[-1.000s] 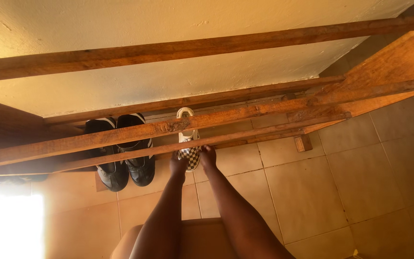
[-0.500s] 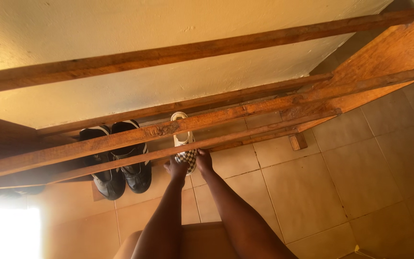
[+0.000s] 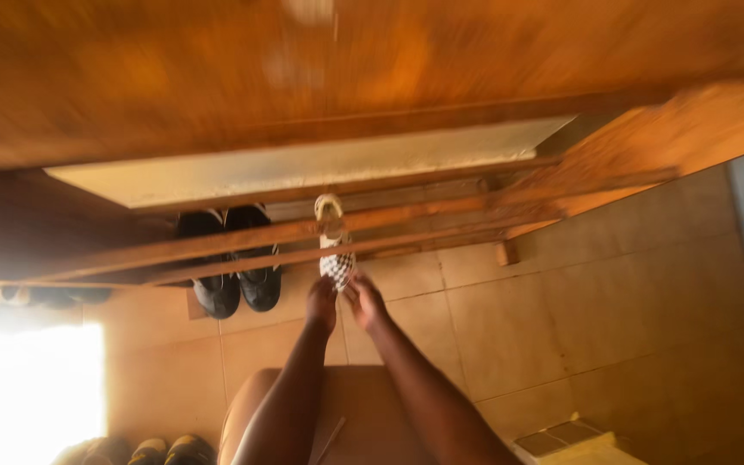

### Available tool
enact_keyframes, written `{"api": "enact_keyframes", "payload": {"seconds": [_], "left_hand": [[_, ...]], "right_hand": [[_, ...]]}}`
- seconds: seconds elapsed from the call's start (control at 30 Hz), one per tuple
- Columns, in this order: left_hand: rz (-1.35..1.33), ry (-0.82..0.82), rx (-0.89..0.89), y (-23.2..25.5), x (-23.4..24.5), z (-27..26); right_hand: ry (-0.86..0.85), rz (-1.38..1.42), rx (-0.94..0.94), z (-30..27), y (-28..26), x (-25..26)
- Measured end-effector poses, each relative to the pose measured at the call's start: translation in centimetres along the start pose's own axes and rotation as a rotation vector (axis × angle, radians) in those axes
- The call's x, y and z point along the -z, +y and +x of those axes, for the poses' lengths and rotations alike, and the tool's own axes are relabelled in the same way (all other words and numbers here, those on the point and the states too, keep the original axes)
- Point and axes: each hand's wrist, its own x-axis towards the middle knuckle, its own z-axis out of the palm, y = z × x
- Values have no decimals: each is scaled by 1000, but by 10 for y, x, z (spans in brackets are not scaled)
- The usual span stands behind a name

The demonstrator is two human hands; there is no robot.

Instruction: The person picks up various shoes from the floor and places them onto a wooden shoe rack. They handle multiple pairs including sneakers, loafers, and sandals, arranging them one by one on the shelves.

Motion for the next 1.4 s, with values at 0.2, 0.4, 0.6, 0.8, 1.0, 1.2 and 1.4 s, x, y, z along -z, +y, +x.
{"api": "enact_keyframes", "payload": {"seconds": [0.2,0.4,0.6,0.8,1.0,1.2,1.4], "left_hand": [[-483,139,232,76,-48,-149],[-493,129,251,191,-97,-284],[-487,149,222,300,-141,-385],[-505,62,198,363,-168,-440],[-477,-70,23,403,-160,-452],[-506,-62,-174,446,-131,-473],[-638,-159,-339,473,-62,-515]], "right_hand": [[-8,326,-189,-169,-57,-49],[34,401,-275,-305,-123,-129],[-35,330,-326,-406,-175,-223],[-182,337,-321,-465,-224,-294],[-166,364,-256,-495,-260,-321],[-492,233,-57,-485,-264,-322],[-422,354,-202,-481,-257,-342]]}}
